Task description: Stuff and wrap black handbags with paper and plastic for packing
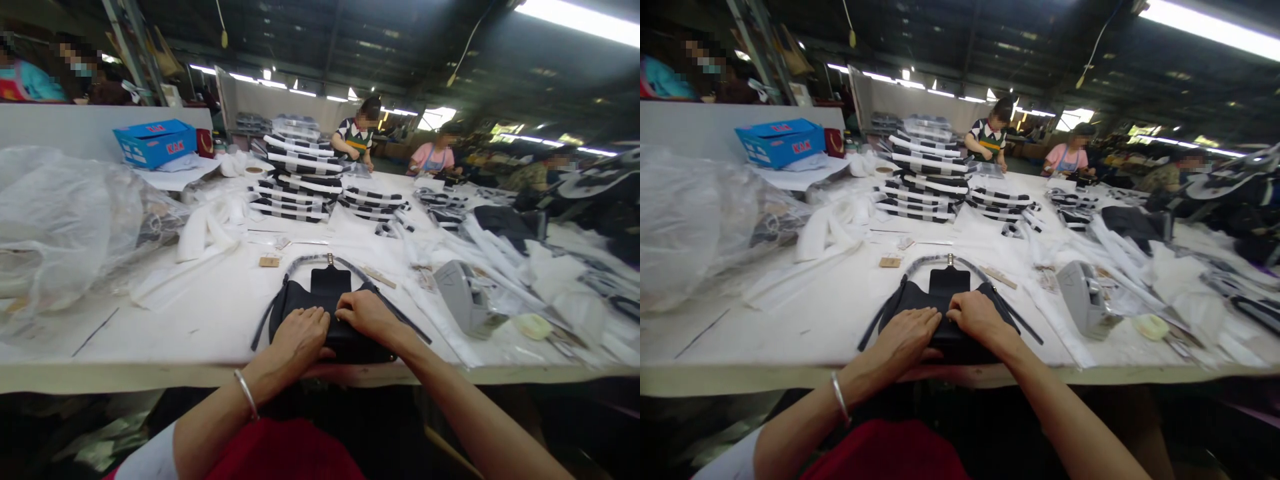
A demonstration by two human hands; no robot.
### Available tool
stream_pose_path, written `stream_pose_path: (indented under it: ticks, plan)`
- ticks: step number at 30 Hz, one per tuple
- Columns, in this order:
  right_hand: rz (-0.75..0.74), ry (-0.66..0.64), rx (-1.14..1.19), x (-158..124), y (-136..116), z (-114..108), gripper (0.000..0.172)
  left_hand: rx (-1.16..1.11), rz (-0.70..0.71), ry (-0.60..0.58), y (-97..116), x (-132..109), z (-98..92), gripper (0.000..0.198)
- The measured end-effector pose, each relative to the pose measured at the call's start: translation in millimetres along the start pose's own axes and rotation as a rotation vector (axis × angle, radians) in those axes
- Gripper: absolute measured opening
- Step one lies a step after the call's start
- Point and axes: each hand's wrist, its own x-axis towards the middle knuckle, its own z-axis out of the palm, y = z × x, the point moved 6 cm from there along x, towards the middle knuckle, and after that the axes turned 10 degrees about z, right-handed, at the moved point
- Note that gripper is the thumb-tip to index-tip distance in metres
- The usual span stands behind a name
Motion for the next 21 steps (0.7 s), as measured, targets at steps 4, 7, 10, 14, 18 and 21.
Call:
stream_pose_path:
  ticks: [4,7,10,14,18,21]
  plan:
    - [0.029,-0.004,-0.176,3.0,-12.0,4.4,0.013,-0.018,-0.032,-0.018,-0.4,0.1,4.7,0.044]
    - [0.024,0.01,-0.255,2.7,-20.4,7.0,0.013,-0.016,-0.035,-0.03,1.8,-1.5,7.1,0.045]
    - [0.057,0.023,-0.296,3.0,-24.3,9.6,0.017,0.005,-0.04,-0.053,3.1,-3.0,8.9,0.05]
    - [0.069,0.035,-0.306,6.6,-31.1,15.4,0.03,-0.008,-0.046,-0.047,3.0,-3.8,8.3,0.052]
    - [0.067,0.01,-0.277,9.5,-31.3,18.4,0.023,0.022,-0.041,-0.047,2.7,-5.3,9.0,0.05]
    - [0.072,-0.018,-0.145,3.4,-19.7,8.5,0.022,0.059,-0.033,-0.04,2.3,-6.5,11.0,0.049]
